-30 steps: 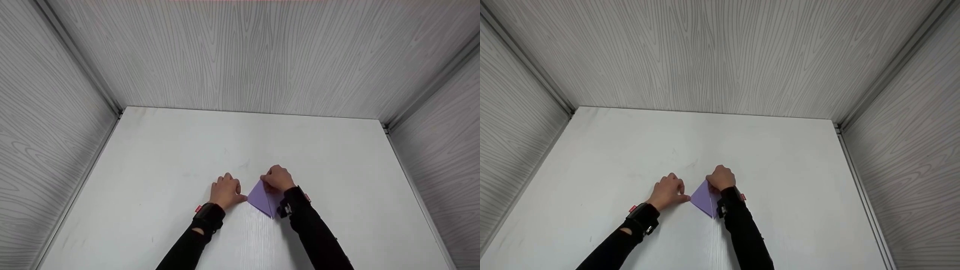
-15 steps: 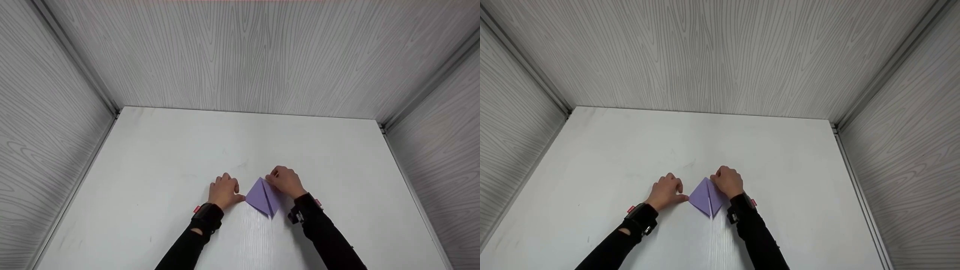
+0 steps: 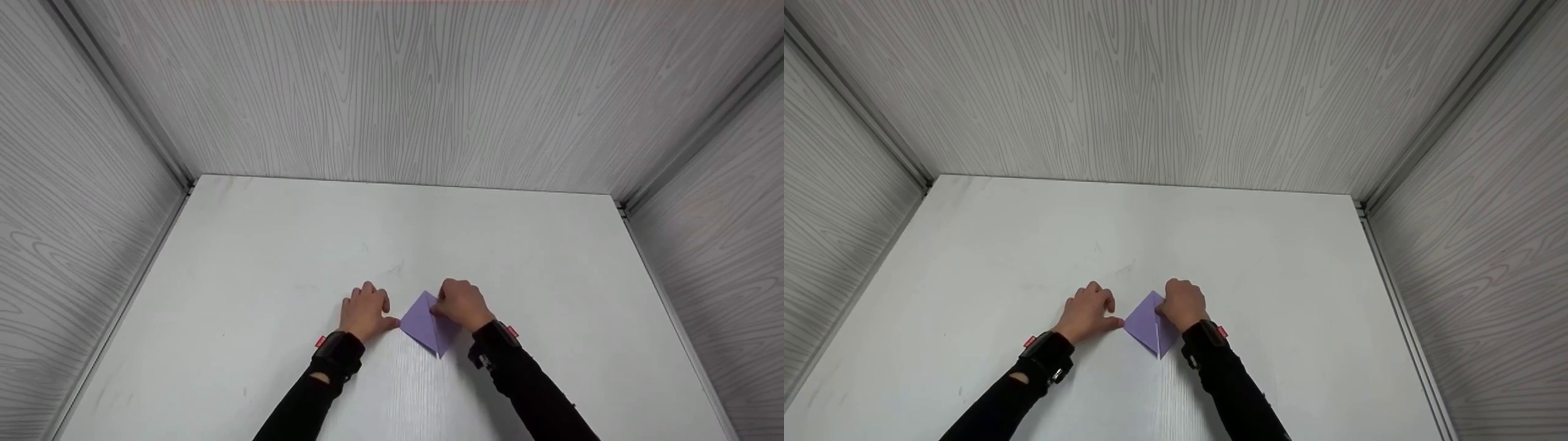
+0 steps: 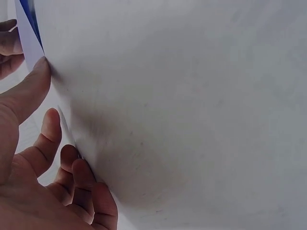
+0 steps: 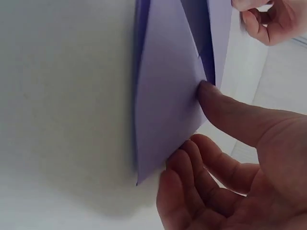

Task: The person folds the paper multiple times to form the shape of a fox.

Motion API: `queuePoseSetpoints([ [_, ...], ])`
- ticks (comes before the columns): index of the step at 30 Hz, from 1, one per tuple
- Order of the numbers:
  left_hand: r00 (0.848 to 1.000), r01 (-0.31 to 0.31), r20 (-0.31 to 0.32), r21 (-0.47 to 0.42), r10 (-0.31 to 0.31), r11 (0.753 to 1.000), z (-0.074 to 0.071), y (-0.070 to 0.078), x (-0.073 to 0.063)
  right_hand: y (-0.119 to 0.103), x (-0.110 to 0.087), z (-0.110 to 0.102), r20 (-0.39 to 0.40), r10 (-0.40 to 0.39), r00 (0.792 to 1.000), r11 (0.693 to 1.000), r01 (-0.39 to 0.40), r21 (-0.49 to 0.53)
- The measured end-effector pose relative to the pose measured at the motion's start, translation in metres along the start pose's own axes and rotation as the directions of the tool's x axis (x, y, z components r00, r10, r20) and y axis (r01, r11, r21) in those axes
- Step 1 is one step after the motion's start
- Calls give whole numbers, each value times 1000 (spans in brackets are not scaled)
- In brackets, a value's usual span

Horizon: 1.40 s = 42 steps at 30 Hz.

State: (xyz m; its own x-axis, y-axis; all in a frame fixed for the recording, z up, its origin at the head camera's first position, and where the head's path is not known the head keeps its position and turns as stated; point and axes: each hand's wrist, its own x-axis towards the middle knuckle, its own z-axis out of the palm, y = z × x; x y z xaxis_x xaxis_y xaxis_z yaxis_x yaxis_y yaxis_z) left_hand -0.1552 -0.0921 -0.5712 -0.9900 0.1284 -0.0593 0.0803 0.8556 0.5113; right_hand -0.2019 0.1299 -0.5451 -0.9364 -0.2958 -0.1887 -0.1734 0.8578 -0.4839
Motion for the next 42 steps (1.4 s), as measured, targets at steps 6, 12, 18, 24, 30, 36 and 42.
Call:
queuePoseSetpoints([
  [6, 1000, -13, -19, -46, 13, 999, -2, 0, 0, 12, 3, -3, 49, -23, 999, 995, 18, 103],
  [12, 1000, -1, -14, -103, 0, 995, -7, 0, 0, 18, 8, -7, 78, -48, 996, 976, 31, 216],
  [18, 999, -51, -18, -179, 49, 983, -8, -1, -2, 17, 6, -14, 90, -89, 992, 963, 62, 264],
  [24, 995, -91, -55, -241, 80, 966, -7, 1, -5, 14, -1, -30, 28, -143, 989, 943, 127, 308],
  [30, 993, -80, -106, -292, 50, 953, -9, 2, -4, 15, -9, -42, -110, -203, 973, 921, 227, 315],
  [36, 988, -88, -152, -318, 41, 944, -17, -1, -8, 18, -14, -44, -250, -282, 926, 896, 347, 276],
  [42, 985, -74, -171, -348, 14, 934, -29, -1, -11, 15, -17, -48, -366, -379, 850, 886, 447, 120],
])
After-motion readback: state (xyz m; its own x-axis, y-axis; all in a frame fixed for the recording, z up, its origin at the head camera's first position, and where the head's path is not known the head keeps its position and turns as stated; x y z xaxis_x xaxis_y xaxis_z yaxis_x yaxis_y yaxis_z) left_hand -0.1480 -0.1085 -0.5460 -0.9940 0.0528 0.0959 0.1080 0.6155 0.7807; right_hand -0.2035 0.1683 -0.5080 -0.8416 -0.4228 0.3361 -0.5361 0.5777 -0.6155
